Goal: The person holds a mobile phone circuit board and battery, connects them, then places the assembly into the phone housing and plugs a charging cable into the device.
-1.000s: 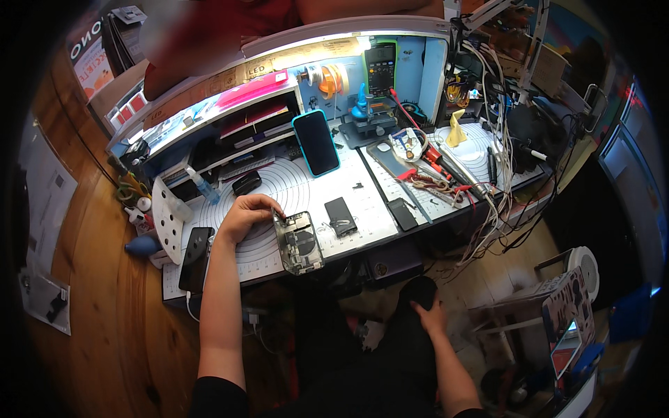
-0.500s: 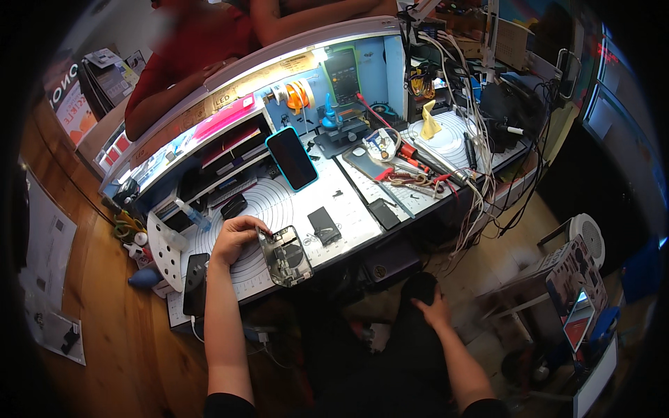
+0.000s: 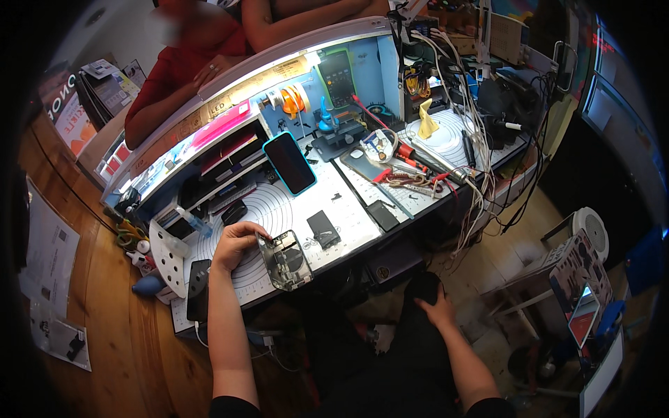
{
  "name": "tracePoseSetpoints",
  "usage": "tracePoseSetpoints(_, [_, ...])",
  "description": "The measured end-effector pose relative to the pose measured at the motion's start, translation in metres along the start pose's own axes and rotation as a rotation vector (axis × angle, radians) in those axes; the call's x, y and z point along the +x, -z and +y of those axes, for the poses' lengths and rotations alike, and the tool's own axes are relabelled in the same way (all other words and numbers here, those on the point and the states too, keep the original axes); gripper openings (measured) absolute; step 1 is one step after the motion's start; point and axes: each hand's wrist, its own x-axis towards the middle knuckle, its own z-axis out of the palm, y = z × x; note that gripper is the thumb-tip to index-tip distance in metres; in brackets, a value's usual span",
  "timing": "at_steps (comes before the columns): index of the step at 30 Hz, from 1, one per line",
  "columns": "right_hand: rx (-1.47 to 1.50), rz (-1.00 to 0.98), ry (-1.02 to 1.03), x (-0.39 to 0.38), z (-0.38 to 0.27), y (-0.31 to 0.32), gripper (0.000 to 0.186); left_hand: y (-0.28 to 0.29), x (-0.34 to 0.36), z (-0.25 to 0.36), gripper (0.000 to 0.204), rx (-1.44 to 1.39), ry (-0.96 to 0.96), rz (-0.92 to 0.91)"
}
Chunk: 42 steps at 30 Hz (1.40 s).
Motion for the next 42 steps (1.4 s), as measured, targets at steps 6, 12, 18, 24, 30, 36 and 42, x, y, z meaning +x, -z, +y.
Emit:
tracePoseSetpoints(6, [-0.003,0.002,-0.001,-0.001,0.000,-0.001,0.113,0.004,0.002,-0.006,0.021,0.030,-0.009,-0.004])
tracePoseSetpoints(12, [-0.007,0.015,-0.002,0.000,0.002,-0.003,0.119,0.007,-0.001,-0.005,0.020,0.034,0.006,0.004])
tracePoseSetpoints(18, [-0.017,-0.022,-0.012,0.006,0.008,-0.005,0.122,0.005,-0.002,-0.007,0.021,-0.009,0.015,-0.003])
tracePoseSetpoints(24, [0.012,-0.048,-0.028,0.005,0.009,-0.003,0.124,0.003,0.001,-0.006,0.018,-0.005,0.011,-0.003])
tracePoseSetpoints(30, [0.002,-0.041,-0.028,0.003,0.008,-0.003,0.124,0.000,-0.002,-0.002,0.018,-0.024,0.024,-0.017])
tracePoseSetpoints(36, [-0.016,-0.042,-0.031,-0.002,0.002,0.001,0.124,0.001,-0.003,-0.002,0.022,0.016,0.021,0.004])
tracePoseSetpoints(42, [-0.011,-0.037,-0.039,0.002,0.006,-0.001,0.123,-0.001,0.000,-0.001,0.023,0.045,0.010,0.009])
